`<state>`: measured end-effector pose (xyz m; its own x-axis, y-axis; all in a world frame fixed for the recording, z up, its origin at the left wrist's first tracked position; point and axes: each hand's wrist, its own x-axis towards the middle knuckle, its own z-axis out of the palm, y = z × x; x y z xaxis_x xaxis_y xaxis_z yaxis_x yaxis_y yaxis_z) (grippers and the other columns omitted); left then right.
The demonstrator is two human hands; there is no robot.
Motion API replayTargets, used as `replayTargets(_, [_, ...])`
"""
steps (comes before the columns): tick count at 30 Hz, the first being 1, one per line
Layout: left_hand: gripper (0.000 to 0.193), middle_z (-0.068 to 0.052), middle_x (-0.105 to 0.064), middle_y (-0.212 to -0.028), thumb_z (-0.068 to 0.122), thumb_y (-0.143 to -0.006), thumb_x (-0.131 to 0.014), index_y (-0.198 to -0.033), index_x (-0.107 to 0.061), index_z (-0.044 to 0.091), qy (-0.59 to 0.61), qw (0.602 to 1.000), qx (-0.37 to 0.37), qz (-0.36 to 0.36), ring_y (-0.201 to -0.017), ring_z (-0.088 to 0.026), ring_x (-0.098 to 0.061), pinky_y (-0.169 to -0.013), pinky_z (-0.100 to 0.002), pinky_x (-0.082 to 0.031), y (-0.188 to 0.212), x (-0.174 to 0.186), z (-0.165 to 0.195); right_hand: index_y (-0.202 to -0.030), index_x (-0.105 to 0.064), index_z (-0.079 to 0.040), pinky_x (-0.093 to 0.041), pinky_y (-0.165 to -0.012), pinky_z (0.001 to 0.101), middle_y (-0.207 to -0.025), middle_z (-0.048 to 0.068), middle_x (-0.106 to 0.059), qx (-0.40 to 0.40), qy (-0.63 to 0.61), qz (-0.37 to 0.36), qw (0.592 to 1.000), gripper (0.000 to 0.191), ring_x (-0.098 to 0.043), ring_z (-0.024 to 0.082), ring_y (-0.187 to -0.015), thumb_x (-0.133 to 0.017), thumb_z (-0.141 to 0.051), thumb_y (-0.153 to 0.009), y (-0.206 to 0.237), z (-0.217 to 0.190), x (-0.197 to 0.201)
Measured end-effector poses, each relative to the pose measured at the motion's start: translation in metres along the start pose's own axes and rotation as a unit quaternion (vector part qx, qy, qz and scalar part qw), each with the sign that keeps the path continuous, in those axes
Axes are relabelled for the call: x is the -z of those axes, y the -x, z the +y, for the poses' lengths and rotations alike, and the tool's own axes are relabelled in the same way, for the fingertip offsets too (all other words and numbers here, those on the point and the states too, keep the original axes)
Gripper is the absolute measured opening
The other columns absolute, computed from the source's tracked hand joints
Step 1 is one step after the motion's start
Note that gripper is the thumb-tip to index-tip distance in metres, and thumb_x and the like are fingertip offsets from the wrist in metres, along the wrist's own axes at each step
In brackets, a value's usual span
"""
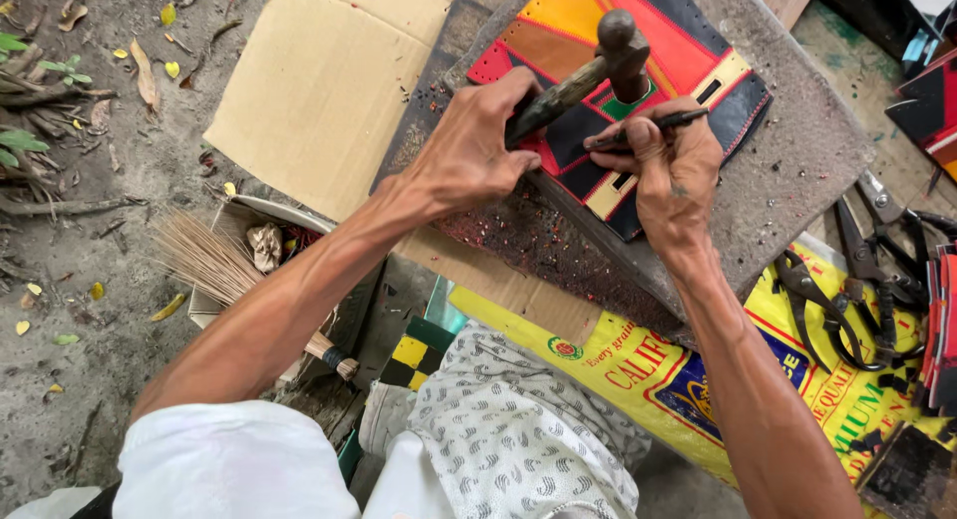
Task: The person sits on the ground and hammers a punch along the edge of a colorful patterned leather panel resting on a stone slab, moving the punch to new spots and repositioning the panel to punch a series of holes along its border.
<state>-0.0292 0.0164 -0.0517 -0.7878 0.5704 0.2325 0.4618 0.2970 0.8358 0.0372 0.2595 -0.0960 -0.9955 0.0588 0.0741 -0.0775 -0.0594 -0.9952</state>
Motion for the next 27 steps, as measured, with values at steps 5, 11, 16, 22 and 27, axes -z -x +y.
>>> replayTargets(5, [0.038,-0.018,-0.058,-0.079,0.0,-0.072,-0.077,-0.1,-0.051,-0.001,-0.005,1.0,-0.001,-0.031,-0.072,-0.033,-0.063,-0.068,-0.045,-0.048,-0.009,0.0,-0.007,-0.116,-0.047,0.002,-0.065,-0.085,0.0367,-0.106,0.014,-0.066,0.006,0.003,-0.006,1.0,0.028,-0.075,0.027,-0.102,-0.058,-0.024,-0.114,0.0,-0.002,-0.001])
replayTargets(11, [0.041,-0.027,-0.059,-0.077,0.001,-0.067,-0.078,-0.092,-0.045,-0.003,-0.063,0.998,0.002,-0.013,-0.078,-0.05,-0.06,-0.064,-0.052,-0.042,-0.019,-0.004,-0.01,-0.117,-0.048,0.003,-0.067,-0.092,0.0352,-0.108,0.013,-0.067,0.031,0.028,-0.012,0.999,0.023,-0.074,0.024,-0.105,-0.059,-0.018,-0.115,0.009,-0.013,-0.012])
replayTargets(16, [0.039,-0.027,-0.058,-0.076,0.001,-0.068,-0.075,-0.095,-0.047,-0.003,-0.066,0.998,-0.002,-0.017,-0.077,-0.051,-0.06,-0.064,-0.052,-0.043,-0.021,-0.004,-0.014,-0.113,-0.054,0.005,-0.064,-0.094,0.0337,-0.105,0.015,-0.074,0.074,0.176,-0.076,0.979,0.013,-0.075,0.019,-0.103,-0.057,-0.008,-0.115,0.017,-0.032,-0.023])
replayTargets(22, [0.04,-0.026,-0.06,-0.076,0.003,-0.069,-0.077,-0.094,-0.047,-0.002,-0.058,0.998,-0.015,-0.02,-0.077,-0.05,-0.062,-0.064,-0.05,-0.045,-0.022,-0.002,-0.017,-0.109,-0.053,0.005,-0.061,-0.085,0.0303,-0.101,0.011,-0.073,0.05,0.183,-0.086,0.978,0.013,-0.075,0.015,-0.098,-0.057,-0.007,-0.113,0.002,-0.039,-0.03])
replayTargets(27, [0.039,-0.026,-0.059,-0.075,0.002,-0.07,-0.077,-0.094,-0.047,-0.002,-0.05,0.998,-0.001,-0.027,-0.073,-0.049,-0.061,-0.063,-0.049,-0.046,-0.022,-0.003,-0.018,-0.104,-0.058,0.005,-0.064,-0.08,0.0291,-0.092,0.009,-0.073,0.011,0.229,-0.1,0.968,0.014,-0.075,0.013,-0.09,-0.059,-0.008,-0.111,-0.005,-0.048,-0.031])
